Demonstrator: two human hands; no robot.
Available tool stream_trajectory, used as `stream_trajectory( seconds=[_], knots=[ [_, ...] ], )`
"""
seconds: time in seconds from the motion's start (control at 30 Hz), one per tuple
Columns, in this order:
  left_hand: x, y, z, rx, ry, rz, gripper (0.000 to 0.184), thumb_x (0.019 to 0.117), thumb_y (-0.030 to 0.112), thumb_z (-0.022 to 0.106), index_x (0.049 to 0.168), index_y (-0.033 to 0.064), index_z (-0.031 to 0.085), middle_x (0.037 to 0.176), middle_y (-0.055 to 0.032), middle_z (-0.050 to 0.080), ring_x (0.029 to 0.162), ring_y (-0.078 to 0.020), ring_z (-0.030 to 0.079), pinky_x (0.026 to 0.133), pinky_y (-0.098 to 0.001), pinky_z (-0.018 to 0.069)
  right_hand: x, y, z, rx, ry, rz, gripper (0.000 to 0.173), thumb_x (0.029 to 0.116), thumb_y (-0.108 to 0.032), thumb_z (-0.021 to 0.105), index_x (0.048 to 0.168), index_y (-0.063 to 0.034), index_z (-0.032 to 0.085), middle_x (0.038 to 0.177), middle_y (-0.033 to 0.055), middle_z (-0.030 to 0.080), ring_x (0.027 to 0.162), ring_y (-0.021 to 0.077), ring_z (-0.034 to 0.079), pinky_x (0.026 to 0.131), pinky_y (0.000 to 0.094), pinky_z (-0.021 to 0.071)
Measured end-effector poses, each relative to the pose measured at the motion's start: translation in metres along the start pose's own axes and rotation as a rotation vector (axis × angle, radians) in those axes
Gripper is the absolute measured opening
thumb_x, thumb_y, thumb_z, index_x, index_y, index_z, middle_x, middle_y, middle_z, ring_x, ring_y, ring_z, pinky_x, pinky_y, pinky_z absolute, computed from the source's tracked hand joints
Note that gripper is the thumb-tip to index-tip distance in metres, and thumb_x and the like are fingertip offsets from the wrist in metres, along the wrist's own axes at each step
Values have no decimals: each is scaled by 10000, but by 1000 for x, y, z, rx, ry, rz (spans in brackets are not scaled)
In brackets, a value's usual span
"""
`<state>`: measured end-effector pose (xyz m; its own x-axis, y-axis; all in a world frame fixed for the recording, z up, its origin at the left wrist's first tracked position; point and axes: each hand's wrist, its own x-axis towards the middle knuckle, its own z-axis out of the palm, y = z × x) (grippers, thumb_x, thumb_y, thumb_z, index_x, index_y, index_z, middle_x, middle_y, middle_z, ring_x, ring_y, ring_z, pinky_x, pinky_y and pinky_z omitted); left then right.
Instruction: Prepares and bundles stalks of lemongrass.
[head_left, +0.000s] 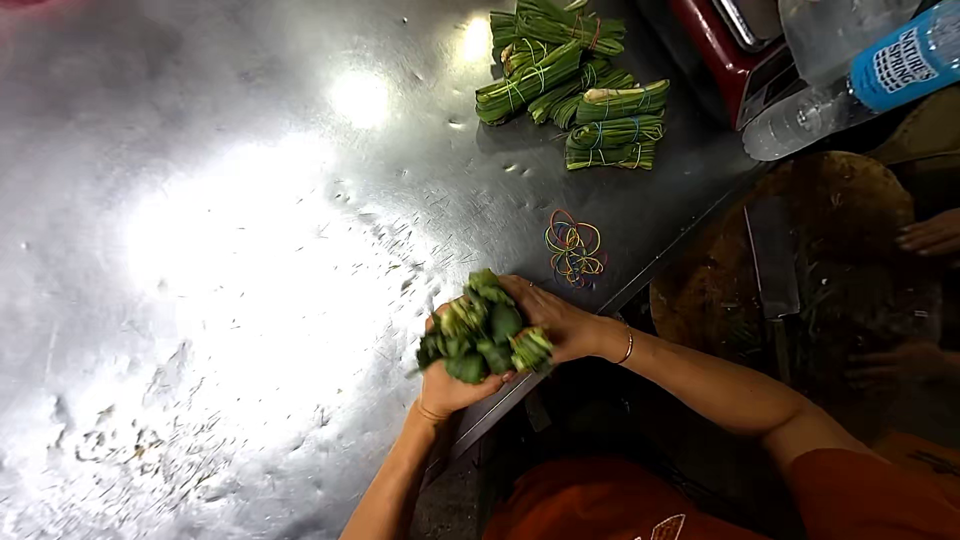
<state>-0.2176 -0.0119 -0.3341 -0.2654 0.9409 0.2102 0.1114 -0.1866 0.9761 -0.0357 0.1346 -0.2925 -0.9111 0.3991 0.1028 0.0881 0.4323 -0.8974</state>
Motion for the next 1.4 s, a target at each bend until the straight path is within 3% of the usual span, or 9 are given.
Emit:
stream_trajectory(
  seconds=[0.13, 0.27, 0.43, 0.6, 0.67, 0.73, 0.93, 1.13, 1.4],
  knots=[
    [13, 57, 9, -395, 126, -671, 778, 736, 394, 854, 1286, -10, 480, 990, -21, 731, 913, -102, 724, 845, -313, 621, 28, -54, -23, 147, -224, 600, 868, 802, -512, 829, 1464, -68, 488, 1345, 145, 619, 1230, 216, 603, 1056, 458, 484],
    [21, 67, 9, -587, 191, -1000, 345, 989, 285, 524, 1249, 62, 560, 954, -107, 716, 858, -189, 718, 772, -385, 620, 38, -51, -14, 351, -296, 836, 730, 947, -592, 645, 1424, -48, 544, 1256, 176, 672, 1174, 245, 645, 1047, 478, 496],
    [19, 59, 8, -509, 166, -881, 466, 940, 303, 611, 1333, 75, 509, 1008, -99, 714, 908, -181, 713, 819, -374, 608, 40, -41, -16, 290, -321, 732, 737, 913, -557, 712, 1424, -54, 543, 1271, 177, 666, 1187, 245, 642, 1046, 467, 499],
    [8, 46, 5, -54, 162, -298, 947, 599, 415, 951, 1301, -45, 512, 1105, -32, 714, 1025, -76, 693, 941, -314, 590, 27, -21, -17, 66, -65, 53, 1142, 567, -392, 963, 1475, 51, 430, 1363, 221, 596, 1236, 261, 606, 1061, 413, 505],
    [4, 28, -2, 121, 103, -148, 1049, 566, 484, 962, 1339, -76, 524, 1240, -85, 690, 1166, -91, 651, 1043, -331, 534, 24, -1, -14, -72, -4, -205, 1211, 559, -462, 963, 1465, 104, 394, 1392, 274, 561, 1286, 310, 586, 1103, 403, 486],
    [0, 9, -6, 228, -12, -141, 1180, 585, 519, 945, 1468, -71, 430, 1440, -161, 573, 1348, -169, 539, 1159, -378, 427, 14, 15, -6, -140, -23, -216, 1220, 575, -426, 969, 1491, 109, 367, 1448, 299, 518, 1340, 354, 548, 1142, 427, 448],
    [-3, -2, -6, 285, -27, -133, 1146, 581, 566, 924, 1428, -67, 480, 1433, -169, 577, 1378, -194, 514, 1175, -380, 403, 4, 25, 4, -175, -11, -210, 1210, 640, -413, 934, 1533, 106, 303, 1489, 300, 486, 1365, 350, 535, 1153, 426, 436],
    [-12, 4, -7, 276, -4, -184, 1206, 562, 587, 932, 1435, -95, 458, 1410, -188, 587, 1340, -181, 540, 1163, -358, 406, 2, 28, -2, -147, -111, -187, 1319, 646, -518, 917, 1571, 117, 223, 1612, 322, 303, 1521, 369, 321, 1264, 416, 262],
    [-18, 13, -2, 280, 0, -303, 1194, 576, 520, 933, 1456, -111, 430, 1384, -195, 605, 1304, -156, 564, 1143, -339, 412, 4, 9, -6, -207, -217, -10, 1217, 646, -157, 908, 1591, 94, 183, 1641, 303, 255, 1540, 370, 280, 1259, 431, 252]
  ],
)
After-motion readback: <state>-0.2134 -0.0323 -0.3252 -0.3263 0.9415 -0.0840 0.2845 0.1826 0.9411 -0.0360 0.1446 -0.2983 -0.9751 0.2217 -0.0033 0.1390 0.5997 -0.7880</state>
